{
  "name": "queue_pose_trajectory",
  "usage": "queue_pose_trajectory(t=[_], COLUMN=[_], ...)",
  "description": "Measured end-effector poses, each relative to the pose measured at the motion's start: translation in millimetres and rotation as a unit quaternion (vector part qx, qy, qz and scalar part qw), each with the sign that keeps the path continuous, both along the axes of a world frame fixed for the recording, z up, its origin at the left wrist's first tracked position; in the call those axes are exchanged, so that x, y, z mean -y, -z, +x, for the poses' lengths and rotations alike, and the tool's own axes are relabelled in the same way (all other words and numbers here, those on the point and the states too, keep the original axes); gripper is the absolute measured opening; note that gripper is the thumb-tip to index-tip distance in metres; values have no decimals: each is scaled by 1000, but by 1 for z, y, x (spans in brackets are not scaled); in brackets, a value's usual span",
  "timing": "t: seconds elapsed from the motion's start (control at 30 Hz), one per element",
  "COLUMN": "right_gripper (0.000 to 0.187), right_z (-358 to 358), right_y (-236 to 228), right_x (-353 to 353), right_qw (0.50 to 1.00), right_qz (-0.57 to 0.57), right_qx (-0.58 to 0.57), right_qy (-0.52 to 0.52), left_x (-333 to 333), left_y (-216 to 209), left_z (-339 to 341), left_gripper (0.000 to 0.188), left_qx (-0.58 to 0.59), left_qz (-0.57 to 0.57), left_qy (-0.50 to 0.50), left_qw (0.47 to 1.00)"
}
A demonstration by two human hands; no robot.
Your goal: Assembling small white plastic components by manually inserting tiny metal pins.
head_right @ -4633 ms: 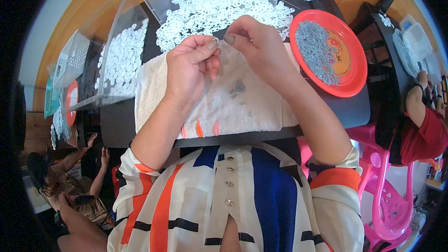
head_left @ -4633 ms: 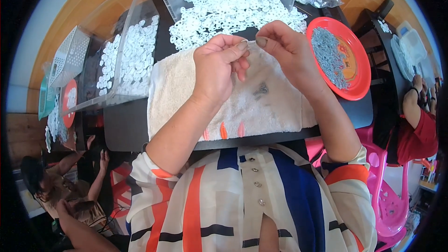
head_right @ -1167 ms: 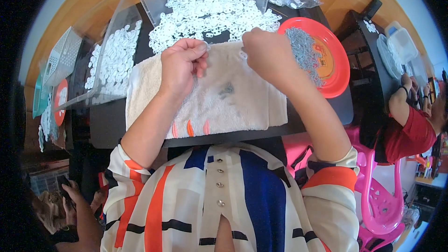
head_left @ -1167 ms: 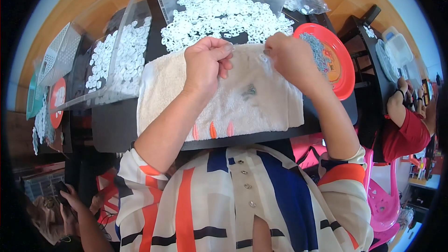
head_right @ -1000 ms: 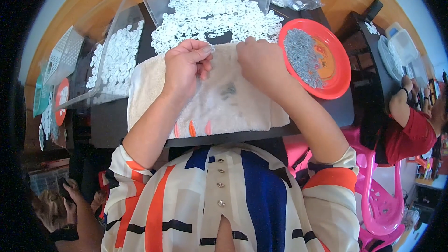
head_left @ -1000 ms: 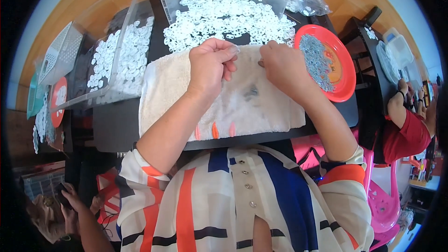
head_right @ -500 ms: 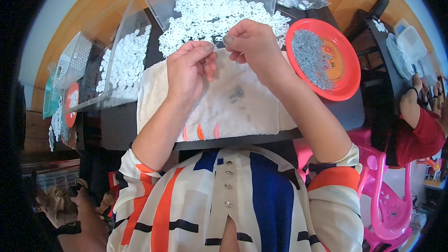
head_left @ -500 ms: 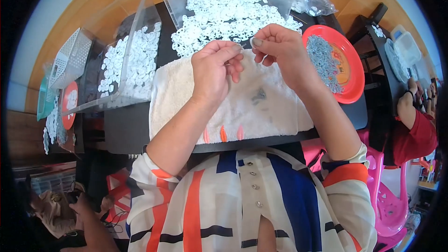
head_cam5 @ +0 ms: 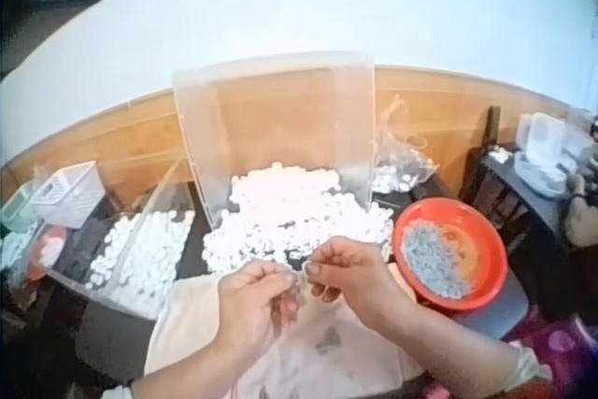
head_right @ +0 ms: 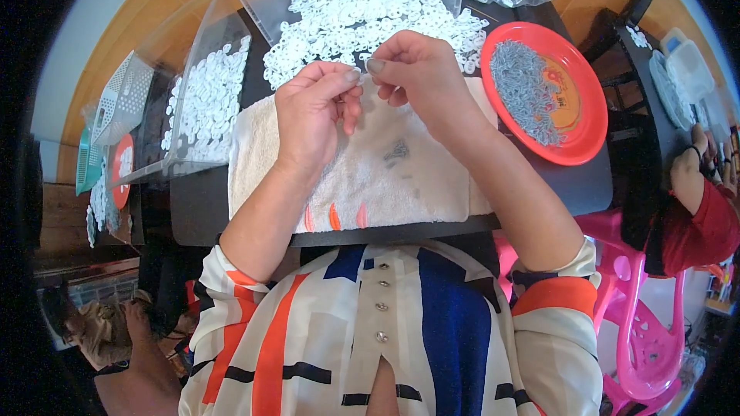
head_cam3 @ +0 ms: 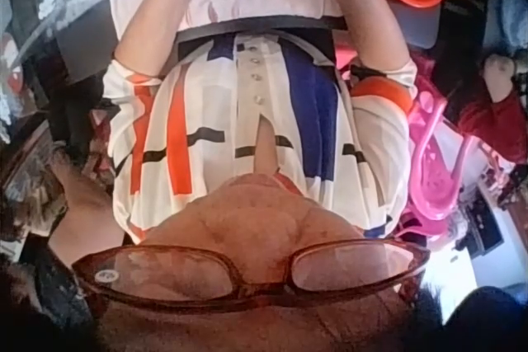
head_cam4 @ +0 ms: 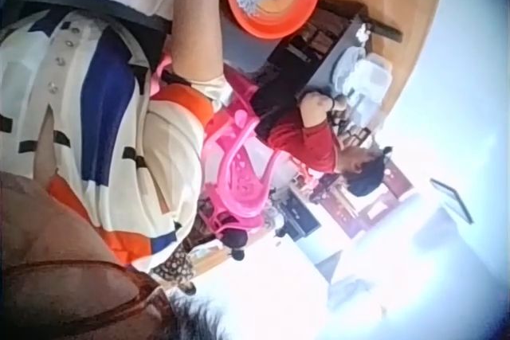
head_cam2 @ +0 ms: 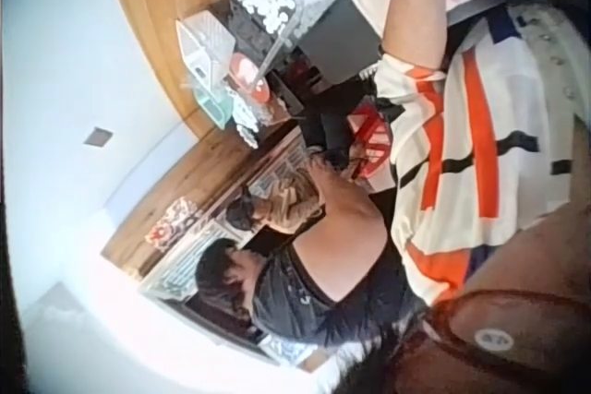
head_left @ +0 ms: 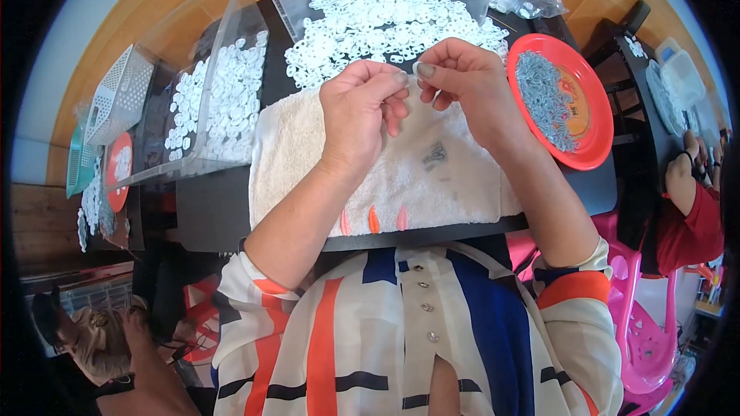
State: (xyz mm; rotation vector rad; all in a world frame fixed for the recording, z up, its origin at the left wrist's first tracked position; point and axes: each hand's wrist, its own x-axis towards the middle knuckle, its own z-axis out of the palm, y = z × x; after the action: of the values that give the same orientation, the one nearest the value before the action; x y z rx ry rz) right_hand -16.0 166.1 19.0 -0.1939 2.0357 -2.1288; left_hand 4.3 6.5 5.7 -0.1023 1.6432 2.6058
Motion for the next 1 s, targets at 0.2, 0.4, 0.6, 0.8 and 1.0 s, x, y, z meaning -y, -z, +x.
queue_pose_trajectory(t=[0.2,0.4,0.6,0.8,1.0], right_gripper=[6,8,11,13,15], right_z=[3,6,2,1,-3], right_y=[-2,1,1,-6,-6], right_x=[0,2,-4,-9,-18], right_qw=[1000,1000,997,995,993], right_qz=[9,9,-62,-83,-68], right_qx=[-3,-10,20,29,30], right_qy=[-9,-20,-29,-45,-96], left_x=[-3,-3,-2,-2,-2], left_y=[-2,0,-1,-3,-4], left_z=[2,3,2,3,3], left_gripper=[7,7,10,10,15], left_qx=[-8,-12,-42,-66,-112], left_qz=[-44,-37,3,10,-1], left_qy=[-13,-12,17,29,40], left_qw=[999,999,999,997,993])
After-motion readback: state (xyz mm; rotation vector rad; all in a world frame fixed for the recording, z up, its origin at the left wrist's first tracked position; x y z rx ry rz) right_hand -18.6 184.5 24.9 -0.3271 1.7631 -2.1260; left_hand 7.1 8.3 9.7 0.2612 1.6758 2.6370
